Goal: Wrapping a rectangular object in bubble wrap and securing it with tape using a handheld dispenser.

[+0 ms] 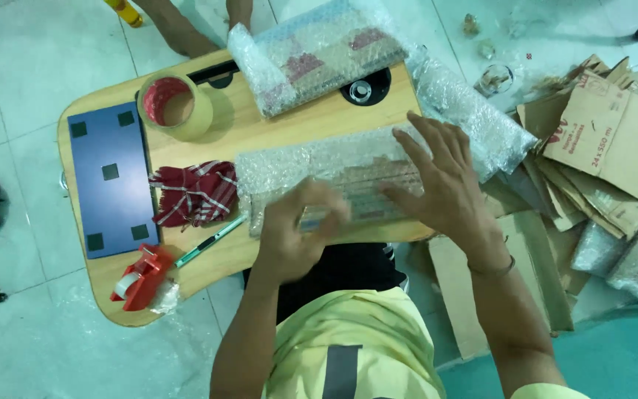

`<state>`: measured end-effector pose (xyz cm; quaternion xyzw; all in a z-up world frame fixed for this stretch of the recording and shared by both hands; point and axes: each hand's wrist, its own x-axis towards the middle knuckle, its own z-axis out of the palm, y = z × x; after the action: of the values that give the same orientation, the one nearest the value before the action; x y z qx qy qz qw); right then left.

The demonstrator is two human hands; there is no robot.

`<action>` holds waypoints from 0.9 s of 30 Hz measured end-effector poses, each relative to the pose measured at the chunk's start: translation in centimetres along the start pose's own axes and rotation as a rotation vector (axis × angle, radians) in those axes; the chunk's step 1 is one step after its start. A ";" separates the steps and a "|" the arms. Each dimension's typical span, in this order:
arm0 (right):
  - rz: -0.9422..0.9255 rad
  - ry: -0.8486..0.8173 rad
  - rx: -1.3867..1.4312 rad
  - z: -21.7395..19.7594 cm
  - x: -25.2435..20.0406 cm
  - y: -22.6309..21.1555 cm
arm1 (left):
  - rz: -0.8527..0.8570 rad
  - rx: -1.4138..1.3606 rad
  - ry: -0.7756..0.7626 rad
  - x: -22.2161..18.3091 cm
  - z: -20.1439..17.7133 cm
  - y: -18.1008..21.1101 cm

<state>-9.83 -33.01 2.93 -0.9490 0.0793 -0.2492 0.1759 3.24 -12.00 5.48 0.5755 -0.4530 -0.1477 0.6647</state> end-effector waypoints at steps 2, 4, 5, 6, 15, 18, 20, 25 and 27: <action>0.001 -0.036 -0.026 1.3 -0.6 1.1 | 0.045 0.089 -0.005 2.4 0.4 -1.0; 0.001 -0.077 -0.050 2.1 -1.1 1.4 | 0.087 0.176 -0.008 4.1 0.9 -2.3; 0.013 -0.055 -0.100 2.1 -1.1 1.2 | 0.129 0.255 -0.014 4.8 1.2 -3.0; 0.024 -0.032 -0.148 2.3 -1.2 0.9 | 0.172 0.335 -0.021 5.5 1.4 -3.7; 0.019 -0.040 -0.154 2.5 -1.6 1.5 | 0.296 0.665 -0.093 4.8 3.7 -5.8; 0.000 -0.028 -0.132 2.9 -1.8 2.0 | 0.402 0.761 -0.121 4.7 4.3 -5.7; -0.005 -0.025 -0.146 3.0 -1.8 2.1 | 0.458 0.785 -0.110 4.9 4.5 -5.4; -0.007 -0.007 -0.142 3.0 -1.6 1.9 | 0.580 0.825 -0.022 4.9 5.0 -5.6; 0.001 0.000 -0.138 2.9 -1.5 1.7 | 0.543 0.859 -0.056 4.6 5.0 -6.3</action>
<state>-9.76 -33.40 -0.73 -0.9589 0.0968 -0.2429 0.1104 3.93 -20.30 1.38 0.6542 -0.6237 0.2147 0.3701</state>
